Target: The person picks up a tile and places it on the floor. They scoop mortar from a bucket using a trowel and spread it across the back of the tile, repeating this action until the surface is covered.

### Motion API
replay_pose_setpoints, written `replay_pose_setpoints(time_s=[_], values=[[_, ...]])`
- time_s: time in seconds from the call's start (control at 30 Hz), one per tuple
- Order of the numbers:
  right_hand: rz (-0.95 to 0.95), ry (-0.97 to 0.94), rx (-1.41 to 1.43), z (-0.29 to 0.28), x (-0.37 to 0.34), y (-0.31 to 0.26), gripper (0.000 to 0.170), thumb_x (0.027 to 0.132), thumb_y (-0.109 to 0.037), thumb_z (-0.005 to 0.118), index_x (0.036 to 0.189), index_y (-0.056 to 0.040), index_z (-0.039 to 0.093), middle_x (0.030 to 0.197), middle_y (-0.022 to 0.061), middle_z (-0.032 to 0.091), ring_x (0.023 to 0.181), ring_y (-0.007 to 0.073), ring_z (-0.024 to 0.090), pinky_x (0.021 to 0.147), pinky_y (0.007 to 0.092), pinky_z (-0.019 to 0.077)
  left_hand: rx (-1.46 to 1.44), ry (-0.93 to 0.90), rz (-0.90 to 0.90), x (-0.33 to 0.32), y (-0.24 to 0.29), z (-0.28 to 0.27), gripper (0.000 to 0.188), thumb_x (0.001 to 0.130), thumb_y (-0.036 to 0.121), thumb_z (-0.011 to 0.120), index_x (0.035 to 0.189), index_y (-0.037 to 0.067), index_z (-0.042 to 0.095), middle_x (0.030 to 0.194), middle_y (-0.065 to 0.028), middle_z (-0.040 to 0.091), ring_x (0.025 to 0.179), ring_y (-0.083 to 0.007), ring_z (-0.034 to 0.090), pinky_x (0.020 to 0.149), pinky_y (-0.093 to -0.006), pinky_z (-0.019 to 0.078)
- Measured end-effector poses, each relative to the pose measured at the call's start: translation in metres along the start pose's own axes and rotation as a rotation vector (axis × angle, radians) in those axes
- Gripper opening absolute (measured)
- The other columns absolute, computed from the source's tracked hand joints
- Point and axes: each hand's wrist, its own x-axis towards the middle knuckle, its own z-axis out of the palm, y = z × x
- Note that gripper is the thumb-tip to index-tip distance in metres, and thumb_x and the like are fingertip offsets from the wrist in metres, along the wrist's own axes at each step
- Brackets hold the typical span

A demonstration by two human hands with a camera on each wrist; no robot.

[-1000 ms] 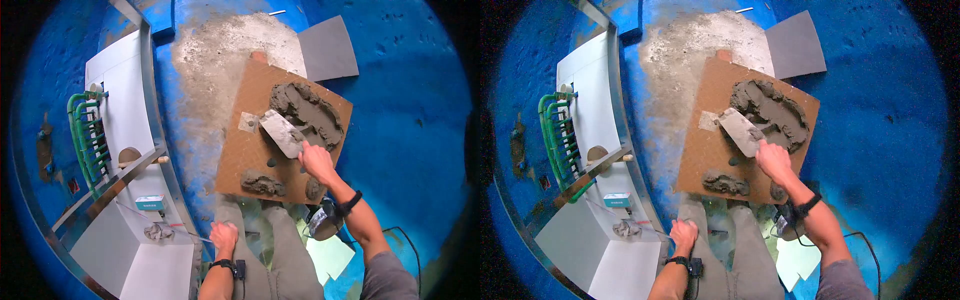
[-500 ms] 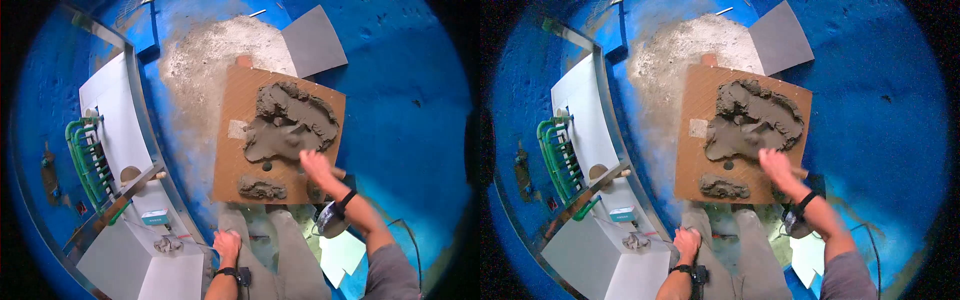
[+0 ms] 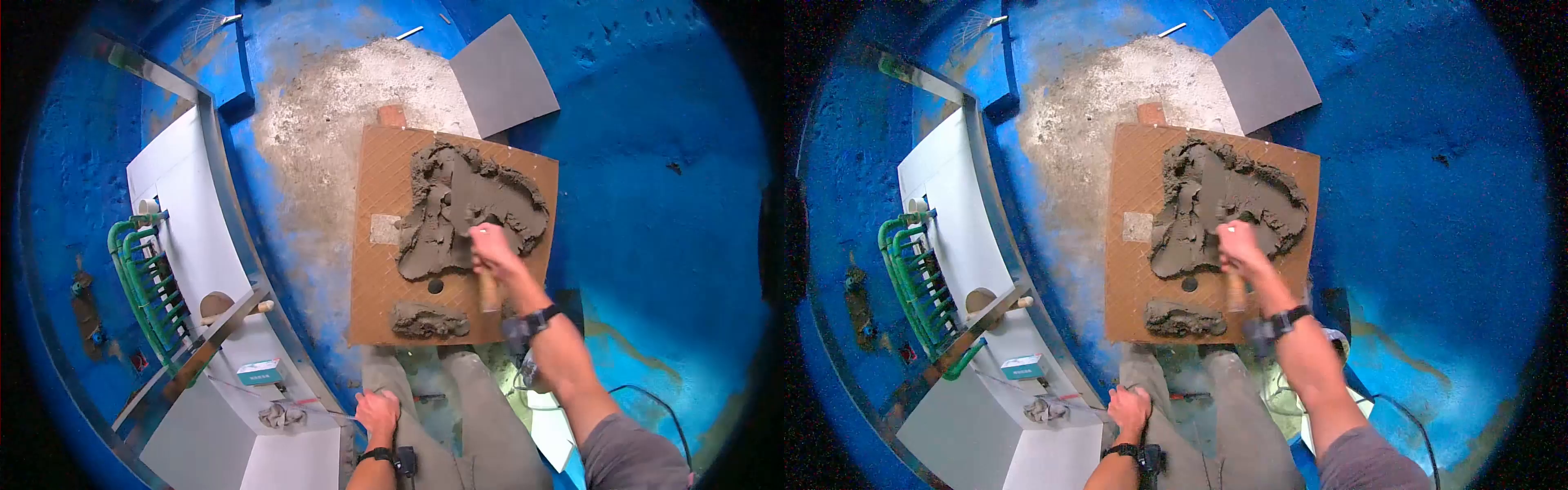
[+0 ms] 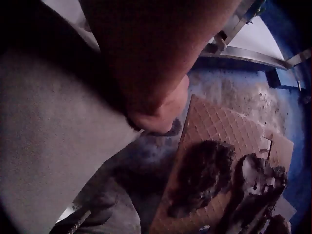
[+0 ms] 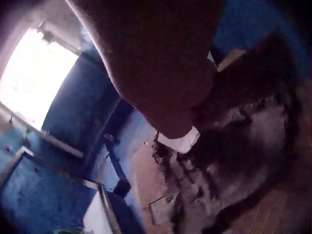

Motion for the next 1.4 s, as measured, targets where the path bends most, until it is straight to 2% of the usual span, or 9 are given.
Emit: replay_pose_setpoints(time_s=[0.17, 0.23, 0.37, 0.63, 0.7, 0.77, 0.87, 1.1, 1.4], values=[[-0.066, 0.050, 0.051, 0.073, 0.019, 0.006, 0.016, 0.095, -0.019, 0.057, 0.096, -0.0032, 0.055, 0.071, 0.0117, 0.058, 0.055, 0.0248, 0.063, 0.047, 0.0473, 0.0529, 0.004, -0.023, 0.000, 0.004, 0.001, 0.000, 0.044, 0.085, 0.034, 0.062, 0.110, -0.002, 0.069, 0.117, -0.0225, 0.065, 0.099, -0.0397, 0.070, 0.088, -0.0508, 0.0546], [-0.794, 0.414, -0.855, 0.055, 0.041, 0.039, 0.020, 0.095, -0.020, 0.059, 0.099, 0.0002, 0.057, 0.077, 0.0170, 0.067, 0.066, 0.0323, 0.072, 0.051, 0.0509, 0.0560, 0.034, -0.025, 0.000, 0.004, 0.003, -0.004, 0.044, 0.086, 0.034, 0.062, 0.110, -0.002, 0.069, 0.117, -0.0226, 0.065, 0.100, -0.0399, 0.069, 0.088, -0.0508, 0.0546], [-0.744, 0.475, -1.511, -0.022, 0.022, 0.039, 0.019, 0.093, -0.013, 0.057, 0.103, 0.0036, 0.058, 0.077, 0.0206, 0.069, 0.070, 0.0315, 0.075, 0.055, 0.0414, 0.0605, 0.058, -0.021, 0.036, 0.003, 0.010, -0.013, 0.044, 0.086, 0.034, 0.062, 0.110, -0.002, 0.069, 0.117, -0.0231, 0.065, 0.101, -0.0404, 0.069, 0.088, -0.0508, 0.0545], [-0.493, 0.573, -0.738, -0.060, 0.050, 0.084, 0.031, 0.092, -0.027, 0.060, 0.101, 0.0018, 0.059, 0.089, 0.0316, 0.069, 0.075, 0.0454, 0.070, 0.069, 0.0518, 0.0588, 0.086, 0.026, 0.061, 0.003, 0.022, -0.019, 0.045, 0.085, 0.035, 0.064, 0.110, -0.003, 0.068, 0.111, -0.0226, 0.068, 0.104, -0.0410, 0.067, 0.090, -0.0507, 0.0536], [-0.030, 0.124, -0.111, -0.032, 0.001, 0.017, 0.032, 0.092, -0.029, 0.061, 0.102, 0.0013, 0.060, 0.089, 0.0348, 0.068, 0.078, 0.0436, 0.071, 0.073, 0.0544, 0.0582, 0.103, 0.016, 0.067, 0.004, 0.026, -0.020, 0.045, 0.085, 0.034, 0.062, 0.110, -0.002, 0.068, 0.113, -0.0228, 0.067, 0.104, -0.0413, 0.067, 0.090, -0.0510, 0.0535], [-0.559, 0.337, -0.811, -0.023, 0.018, 0.025, 0.022, 0.094, -0.021, 0.058, 0.100, -0.0004, 0.060, 0.086, 0.0313, 0.070, 0.072, 0.0379, 0.073, 0.065, 0.0503, 0.0590, 0.142, -0.004, 0.081, 0.003, 0.022, -0.016, 0.044, 0.084, 0.034, 0.061, 0.110, -0.002, 0.068, 0.115, -0.0229, 0.066, 0.104, -0.0416, 0.067, 0.090, -0.0514, 0.0533], [-0.610, 0.506, -1.317, -0.083, 0.020, 0.021, 0.012, 0.094, -0.012, 0.054, 0.096, -0.0045, 0.063, 0.083, 0.0151, 0.074, 0.077, 0.0301, 0.076, 0.061, 0.0433, 0.0600, 0.183, -0.012, 0.099, 0.011, 0.020, -0.010, 0.043, 0.084, 0.033, 0.061, 0.110, 0.000, 0.068, 0.115, -0.0213, 0.066, 0.104, -0.0411, 0.067, 0.089, -0.0511, 0.0536], [-0.373, 0.392, -0.938, -0.170, 0.019, 0.066, 0.026, 0.090, -0.020, 0.057, 0.100, 0.0040, 0.061, 0.090, 0.0293, 0.071, 0.088, 0.0491, 0.070, 0.077, 0.0594, 0.0564, 0.177, 0.092, 0.095, 0.009, 0.031, 0.000, 0.042, 0.082, 0.033, 0.062, 0.107, -0.001, 0.069, 0.111, -0.0200, 0.067, 0.104, -0.0401, 0.067, 0.088, -0.0510, 0.0535], [-0.649, 0.711, -1.355, -0.269, 0.059, 0.081, 0.008, 0.087, -0.013, 0.059, 0.090, -0.0058, 0.061, 0.078, 0.0168, 0.072, 0.070, 0.0337, 0.073, 0.060, 0.0439, 0.0606, 0.258, 0.165, 0.156, 0.003, 0.034, 0.015, 0.041, 0.082, 0.034, 0.061, 0.102, -0.002, 0.069, 0.107, -0.0208, 0.068, 0.100, -0.0411, 0.067, 0.086, -0.0512, 0.0531]])
